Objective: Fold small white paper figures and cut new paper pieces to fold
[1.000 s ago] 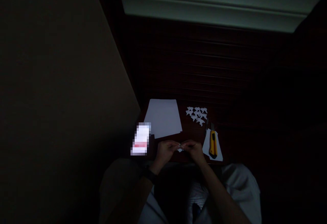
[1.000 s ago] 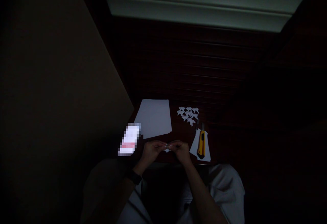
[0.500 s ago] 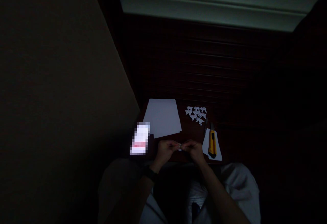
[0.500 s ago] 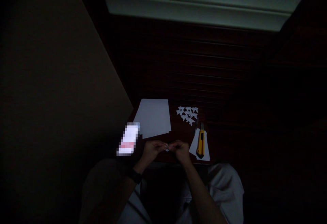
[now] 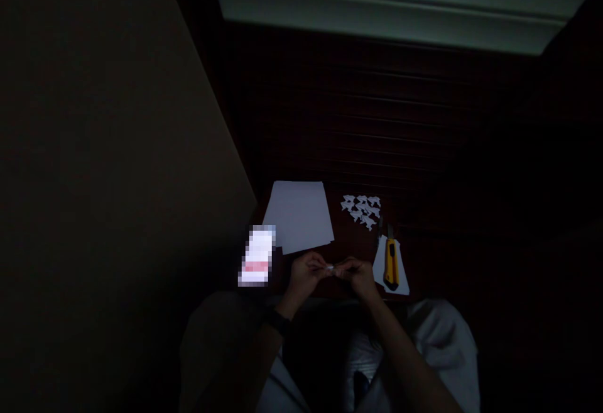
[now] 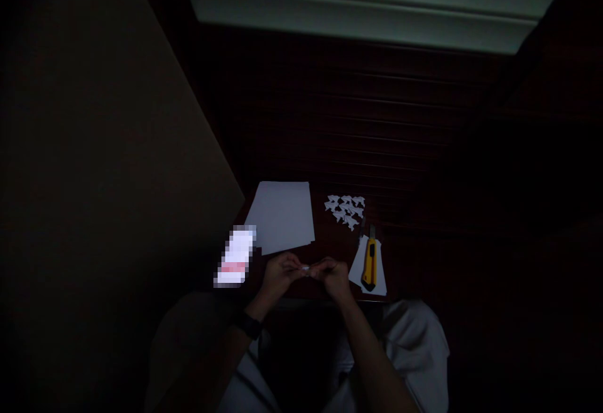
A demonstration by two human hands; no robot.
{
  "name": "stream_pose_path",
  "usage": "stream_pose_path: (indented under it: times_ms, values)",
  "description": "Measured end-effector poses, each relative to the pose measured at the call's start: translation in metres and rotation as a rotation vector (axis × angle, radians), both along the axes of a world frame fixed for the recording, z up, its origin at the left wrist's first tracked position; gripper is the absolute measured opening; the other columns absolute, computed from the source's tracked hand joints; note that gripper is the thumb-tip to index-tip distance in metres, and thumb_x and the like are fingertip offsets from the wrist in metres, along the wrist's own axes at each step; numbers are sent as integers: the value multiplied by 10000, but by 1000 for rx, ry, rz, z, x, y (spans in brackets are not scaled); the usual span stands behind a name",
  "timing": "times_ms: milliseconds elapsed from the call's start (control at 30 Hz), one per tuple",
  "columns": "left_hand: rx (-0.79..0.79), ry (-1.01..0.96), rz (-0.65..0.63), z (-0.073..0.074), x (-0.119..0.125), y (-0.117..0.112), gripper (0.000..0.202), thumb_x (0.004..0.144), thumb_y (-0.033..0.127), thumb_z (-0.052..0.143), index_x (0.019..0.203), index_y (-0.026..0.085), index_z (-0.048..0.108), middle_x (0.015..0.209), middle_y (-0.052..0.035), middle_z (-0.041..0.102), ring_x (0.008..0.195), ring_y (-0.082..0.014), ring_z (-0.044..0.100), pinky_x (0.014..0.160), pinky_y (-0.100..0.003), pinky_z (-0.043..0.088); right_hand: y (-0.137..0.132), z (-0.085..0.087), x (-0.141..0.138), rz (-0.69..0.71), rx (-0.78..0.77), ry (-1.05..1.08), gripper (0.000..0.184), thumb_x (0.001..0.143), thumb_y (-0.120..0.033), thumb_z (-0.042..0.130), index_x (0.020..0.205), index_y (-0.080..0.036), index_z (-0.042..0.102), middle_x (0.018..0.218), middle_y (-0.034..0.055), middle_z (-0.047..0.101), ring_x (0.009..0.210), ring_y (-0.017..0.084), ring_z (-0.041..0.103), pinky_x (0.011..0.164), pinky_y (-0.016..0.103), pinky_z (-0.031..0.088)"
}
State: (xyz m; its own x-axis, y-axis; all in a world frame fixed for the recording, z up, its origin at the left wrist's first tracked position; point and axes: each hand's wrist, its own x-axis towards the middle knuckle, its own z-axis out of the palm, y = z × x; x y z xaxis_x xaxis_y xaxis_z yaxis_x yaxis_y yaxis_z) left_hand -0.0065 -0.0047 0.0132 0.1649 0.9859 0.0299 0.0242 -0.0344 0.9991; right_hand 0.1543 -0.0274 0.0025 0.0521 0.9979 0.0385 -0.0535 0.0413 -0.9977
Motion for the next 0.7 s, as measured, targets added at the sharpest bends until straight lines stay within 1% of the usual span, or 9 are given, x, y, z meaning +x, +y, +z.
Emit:
stream_pose_path:
  times_ms: [67,100,167,233,367,433,533,600,700]
  values:
    - [-9,-25,-3,0,0,0,223,567,187,714,716,149,552,649,-7,631,620,-138,613,547,-209,472,0,3,-1,-8,-18,5,121,594,-265,713,651,-180,648,710,28,643,679,172,589,639,293,457]
    - [-13,-38,-2,0,0,1,233,563,191,717,719,150,549,647,-6,632,623,-141,615,550,-211,474,0,4,-2,-19,-27,17,154,592,-262,714,700,-182,641,698,20,637,663,167,584,625,285,457]
    - [-24,-57,3,1,0,1,246,559,195,721,722,151,543,642,-4,632,628,-146,621,555,-215,477,0,8,-4,-43,-33,57,270,581,-251,722,816,-196,602,661,-6,615,620,152,569,589,266,454]
    - [-36,-69,9,3,0,1,245,561,192,717,724,153,538,642,-4,636,630,-151,625,561,-220,479,0,11,-6,-58,-23,90,350,573,-246,730,872,-211,550,627,-31,586,581,137,551,558,247,447]
    - [-48,-103,13,7,0,0,224,572,171,703,719,155,535,657,-4,645,629,-148,628,558,-213,474,-1,17,-8,-94,4,46,314,583,-264,728,813,-208,521,610,-42,549,559,122,527,542,230,435]
    - [-72,-124,1,10,-1,-1,250,562,172,714,751,155,550,656,-1,648,628,-148,629,566,-215,476,-2,20,-7,-117,17,-3,297,585,-280,728,785,-200,524,624,-33,554,578,127,531,556,235,439]
    - [-139,-132,-30,14,-2,-1,294,575,217,720,829,147,589,672,-16,664,629,-159,633,583,-239,491,-3,27,-5,-61,29,-60,323,589,-305,725,835,-191,549,691,-6,599,646,149,559,608,260,454]
    - [-178,-126,-54,15,-4,-2,279,599,254,708,832,130,616,701,-43,675,635,-171,635,583,-256,500,-2,32,-3,-10,20,-96,362,591,-322,722,893,-191,573,745,12,626,688,164,573,632,274,460]
    - [-206,-136,-94,14,-6,-2,251,626,287,693,798,110,642,763,-82,683,690,-195,639,612,-289,516,-3,35,-1,0,0,-157,324,588,-350,720,853,-190,623,784,30,646,711,177,581,637,279,460]
